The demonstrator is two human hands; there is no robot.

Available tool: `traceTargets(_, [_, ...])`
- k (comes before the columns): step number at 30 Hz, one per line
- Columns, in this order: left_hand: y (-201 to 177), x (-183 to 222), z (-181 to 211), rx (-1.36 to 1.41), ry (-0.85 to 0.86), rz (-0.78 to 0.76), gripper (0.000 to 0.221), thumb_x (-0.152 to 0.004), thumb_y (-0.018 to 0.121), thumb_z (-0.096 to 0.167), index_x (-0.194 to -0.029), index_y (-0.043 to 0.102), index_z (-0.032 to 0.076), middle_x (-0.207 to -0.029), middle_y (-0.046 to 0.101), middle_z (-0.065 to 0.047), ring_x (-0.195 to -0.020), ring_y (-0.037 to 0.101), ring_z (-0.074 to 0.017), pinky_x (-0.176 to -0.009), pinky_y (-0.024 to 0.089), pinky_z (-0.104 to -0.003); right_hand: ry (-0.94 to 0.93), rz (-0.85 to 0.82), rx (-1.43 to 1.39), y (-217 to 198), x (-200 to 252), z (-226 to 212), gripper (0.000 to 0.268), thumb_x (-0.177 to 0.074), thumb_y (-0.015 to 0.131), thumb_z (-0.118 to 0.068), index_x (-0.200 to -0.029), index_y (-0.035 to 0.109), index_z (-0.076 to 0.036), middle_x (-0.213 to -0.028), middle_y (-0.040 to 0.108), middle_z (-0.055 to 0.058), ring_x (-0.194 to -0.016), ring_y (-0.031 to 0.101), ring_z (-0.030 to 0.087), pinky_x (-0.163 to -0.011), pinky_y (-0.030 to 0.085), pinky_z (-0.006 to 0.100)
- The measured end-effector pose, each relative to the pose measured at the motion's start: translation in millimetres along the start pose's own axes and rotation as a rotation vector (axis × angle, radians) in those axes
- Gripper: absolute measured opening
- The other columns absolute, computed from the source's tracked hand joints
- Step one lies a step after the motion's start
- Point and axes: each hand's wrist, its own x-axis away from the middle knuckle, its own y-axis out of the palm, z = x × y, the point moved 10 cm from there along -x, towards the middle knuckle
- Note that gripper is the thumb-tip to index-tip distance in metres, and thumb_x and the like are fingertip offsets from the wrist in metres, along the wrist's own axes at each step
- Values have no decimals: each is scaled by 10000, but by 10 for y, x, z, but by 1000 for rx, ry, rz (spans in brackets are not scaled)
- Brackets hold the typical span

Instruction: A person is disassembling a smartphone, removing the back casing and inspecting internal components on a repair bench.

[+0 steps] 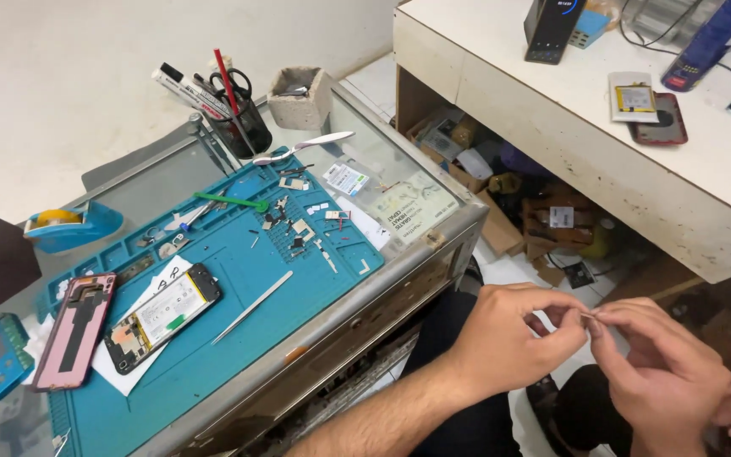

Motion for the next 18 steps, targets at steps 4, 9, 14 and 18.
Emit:
traceTargets(4, [10,0,-61,-42,-46,-23,133,-892,698,214,-938,750,100,-832,724,1,-774,670,-92,-652,560,-234,-41,-6,-4,12,-1,-11,61,-893,696,166,-921,642,155,-848,654,241,-788,648,317,-796,540,368])
traceTargets(9, [13,-3,-33,3,-30,-23,117,-933,637,114,-936,742,65,-867,738,-24,-727,652,-104,-677,574,-236,-19,-1,-6,22,-13,12,76,-891,702,179,-926,637,166,-866,654,256,-797,647,326,-773,540,363])
traceTargets(14, [-2,-15,-28,-7,-2,-3,117,-912,641,128,-916,742,68,-843,732,-11,-726,651,-98,-664,570,-235,-18,23,-37,17,-4,36,71,-901,701,172,-927,637,155,-862,649,252,-800,641,316,-783,529,350])
traceTargets(18, [-5,-12,-89,-1,-29,-9,104,-909,713,169,-933,751,75,-810,716,-8,-722,639,-76,-625,544,-216,23,16,-65,26,16,110,70,-902,689,178,-945,641,151,-881,650,246,-820,641,312,-808,533,344])
